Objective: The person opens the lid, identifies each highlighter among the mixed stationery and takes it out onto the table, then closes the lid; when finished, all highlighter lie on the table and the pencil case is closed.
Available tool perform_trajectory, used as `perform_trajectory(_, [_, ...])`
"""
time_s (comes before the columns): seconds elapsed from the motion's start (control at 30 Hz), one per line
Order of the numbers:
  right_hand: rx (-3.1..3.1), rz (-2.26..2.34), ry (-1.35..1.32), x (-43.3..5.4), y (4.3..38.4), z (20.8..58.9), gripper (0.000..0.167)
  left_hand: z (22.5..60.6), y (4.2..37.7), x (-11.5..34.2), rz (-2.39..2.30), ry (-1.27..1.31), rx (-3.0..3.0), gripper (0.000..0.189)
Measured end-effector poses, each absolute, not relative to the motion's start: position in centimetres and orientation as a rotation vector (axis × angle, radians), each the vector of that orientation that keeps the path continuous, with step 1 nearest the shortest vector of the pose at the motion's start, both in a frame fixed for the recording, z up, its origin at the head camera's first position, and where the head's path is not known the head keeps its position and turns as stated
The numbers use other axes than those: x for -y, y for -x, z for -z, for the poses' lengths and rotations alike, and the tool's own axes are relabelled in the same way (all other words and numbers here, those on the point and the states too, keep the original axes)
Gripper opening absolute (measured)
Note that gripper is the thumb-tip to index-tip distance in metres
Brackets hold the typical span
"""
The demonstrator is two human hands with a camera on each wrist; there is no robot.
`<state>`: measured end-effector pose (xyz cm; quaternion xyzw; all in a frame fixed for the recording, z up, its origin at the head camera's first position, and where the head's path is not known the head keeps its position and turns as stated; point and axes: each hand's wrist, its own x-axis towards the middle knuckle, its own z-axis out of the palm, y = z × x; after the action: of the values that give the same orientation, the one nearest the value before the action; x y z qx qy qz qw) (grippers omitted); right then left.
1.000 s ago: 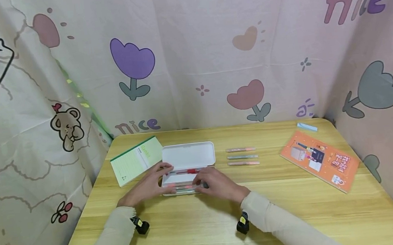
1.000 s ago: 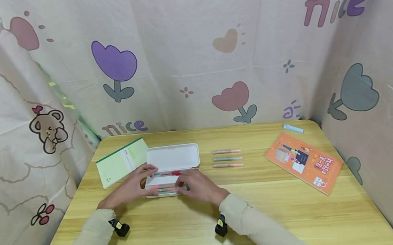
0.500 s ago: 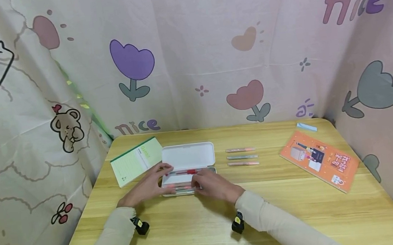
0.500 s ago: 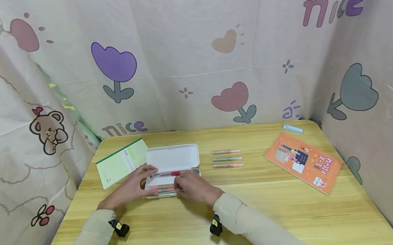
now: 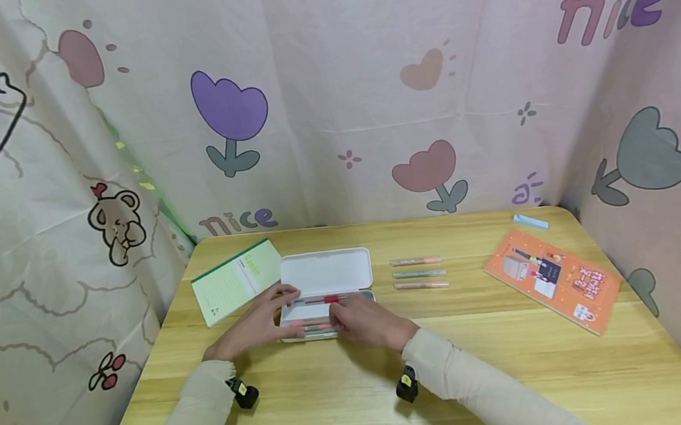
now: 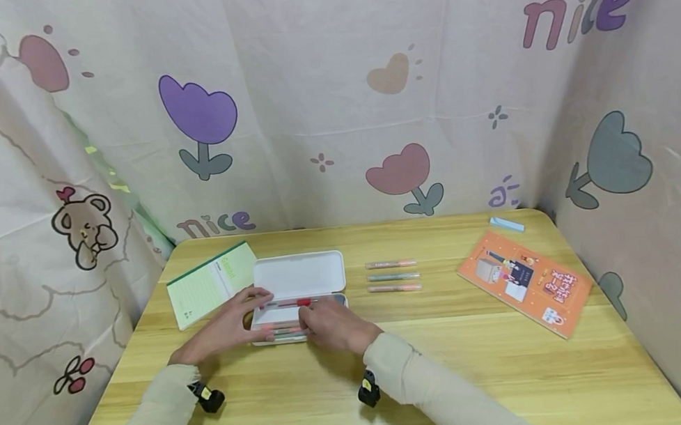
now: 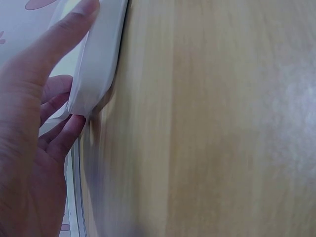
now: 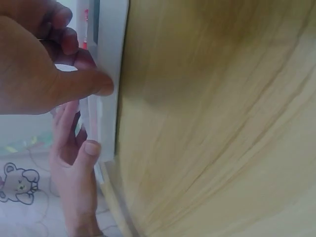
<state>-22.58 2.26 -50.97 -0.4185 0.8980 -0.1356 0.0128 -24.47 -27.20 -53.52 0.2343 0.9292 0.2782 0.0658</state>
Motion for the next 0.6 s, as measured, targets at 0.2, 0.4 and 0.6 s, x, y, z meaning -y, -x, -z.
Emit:
perform_trajectory(0.2, [-2.714, 0.593, 1.18, -2.5, 22.6, 51.2, 0.013, 53.6, 24.4, 27.2, -0.842, -0.716, -2.802, 0.093])
perform_trajectory(0.4, [-2.675, 0.759, 1.141, -2.9, 22.9, 51.4, 0.009, 53.5, 24.4, 27.2, -0.852, -0.724, -2.799, 0.093])
perform_trajectory(0.6, [-2.733, 0.804, 1.123, -4.6, 23.0, 51.3, 0.009, 53.6, 24.4, 27.3, -0.868, -0.731, -2.796, 0.092])
